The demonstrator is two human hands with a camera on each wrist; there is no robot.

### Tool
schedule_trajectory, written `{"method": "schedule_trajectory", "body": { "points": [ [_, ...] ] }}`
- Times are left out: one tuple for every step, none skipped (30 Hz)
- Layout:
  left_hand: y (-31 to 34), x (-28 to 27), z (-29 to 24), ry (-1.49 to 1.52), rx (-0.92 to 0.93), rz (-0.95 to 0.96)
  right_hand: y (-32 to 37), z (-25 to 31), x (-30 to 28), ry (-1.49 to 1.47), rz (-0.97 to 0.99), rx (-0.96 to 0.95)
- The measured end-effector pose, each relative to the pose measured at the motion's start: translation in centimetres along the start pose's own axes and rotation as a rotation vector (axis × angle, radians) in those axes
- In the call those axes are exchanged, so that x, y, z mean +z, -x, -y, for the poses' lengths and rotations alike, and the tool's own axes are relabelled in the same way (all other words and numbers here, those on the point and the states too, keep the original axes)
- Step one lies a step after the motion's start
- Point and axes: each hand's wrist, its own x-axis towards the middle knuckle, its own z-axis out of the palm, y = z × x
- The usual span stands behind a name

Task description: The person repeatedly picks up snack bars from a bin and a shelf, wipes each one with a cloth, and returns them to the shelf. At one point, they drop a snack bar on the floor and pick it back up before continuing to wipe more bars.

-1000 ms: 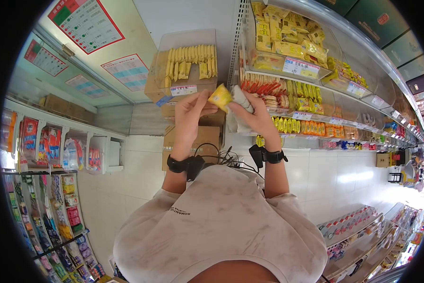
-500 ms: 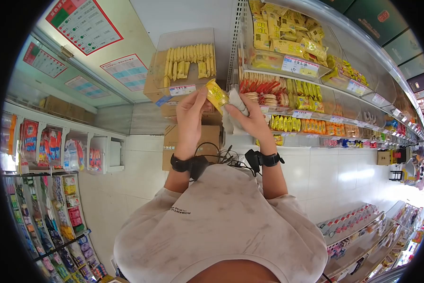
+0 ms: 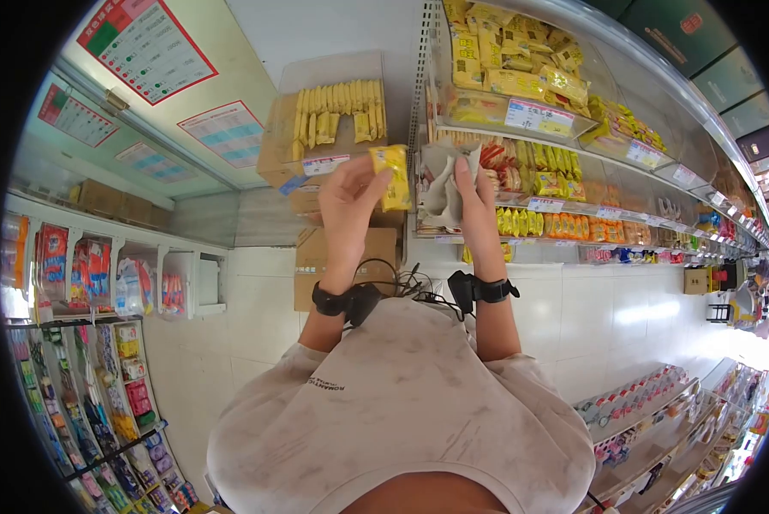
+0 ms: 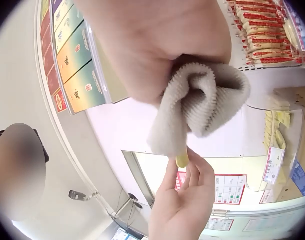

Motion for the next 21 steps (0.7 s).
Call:
{"method": "schedule_trajectory", "body": {
  "points": [
    [0.3,0.4,-0.1,-0.043,-0.018,0.055,0.0,-0.1,0.2,0.021,-0.013,0.023],
    [0.6,0.7,0.3,-0.141,0.048,0.088,0.1,-0.2,0.4,0.042,-0.03,0.047],
    [0.9,1.0,0.9,-0.236,0.115,0.125,0.2,0.1,0.8,0.163,0.057,-0.018],
    [1.1,1.4,1.5,-0.33,0.182,0.165,0.2,-0.2,1.1,0.129,0.047,-0.042],
    [1.1,1.6,2.0,-0.362,0.21,0.148,0.1,-0.6,1.3,0.097,0.039,-0.066],
    [1.2,1.9,1.9,-0.395,0.236,0.153,0.1,-0.8,1.3,0.066,0.036,-0.091],
    [1.4,2.2,1.5,-0.427,0.266,0.156,0.0,-0.7,1.1,0.023,0.012,-0.097],
    [1.6,2.6,1.3,-0.46,0.298,0.159,0.0,-0.8,1.1,-0.019,-0.048,-0.081],
    [2.0,3.0,1.1,-0.421,0.233,0.161,0.1,-0.8,1.1,-0.061,-0.109,-0.067],
    [2.5,3.5,1.0,-0.378,0.174,0.172,0.1,-0.6,1.0,-0.103,-0.175,-0.065],
    [2.8,4.1,1.0,-0.333,0.117,0.188,0.1,-0.1,1.0,-0.146,-0.216,-0.066],
    [3.1,4.3,1.4,-0.278,0.098,0.188,0.4,0.7,1.2,-0.189,-0.254,-0.068],
    [3.2,3.9,1.9,-0.226,0.08,0.186,0.6,1.3,1.1,-0.235,-0.288,-0.071],
    [3.0,3.6,2.2,-0.177,0.06,0.182,0.7,1.7,0.5,-0.151,-0.264,-0.114],
    [2.7,3.4,1.9,-0.251,0.117,0.225,1.0,2.0,-0.2,-0.066,-0.237,-0.15],
    [2.3,3.1,1.4,-0.328,0.172,0.263,1.3,2.2,-0.9,0.017,-0.208,-0.179],
    [2.0,2.9,0.8,-0.407,0.227,0.295,1.9,2.9,-1.7,0.067,-0.223,-0.197],
    [1.9,2.8,0.1,-0.459,0.264,0.328,2.1,3.4,-2.4,0.13,-0.223,-0.27],
    [1.7,2.8,-0.7,-0.511,0.302,0.36,2.3,3.8,-3.2,0.193,-0.224,-0.342],
    [1.6,3.0,-1.3,-0.563,0.339,0.393,2.3,4.2,-3.6,0.257,-0.224,-0.413],
    [1.6,3.5,-1.6,-0.543,0.334,0.404,2.4,4.9,-3.4,0.367,-0.128,-0.494]
  ]
}}
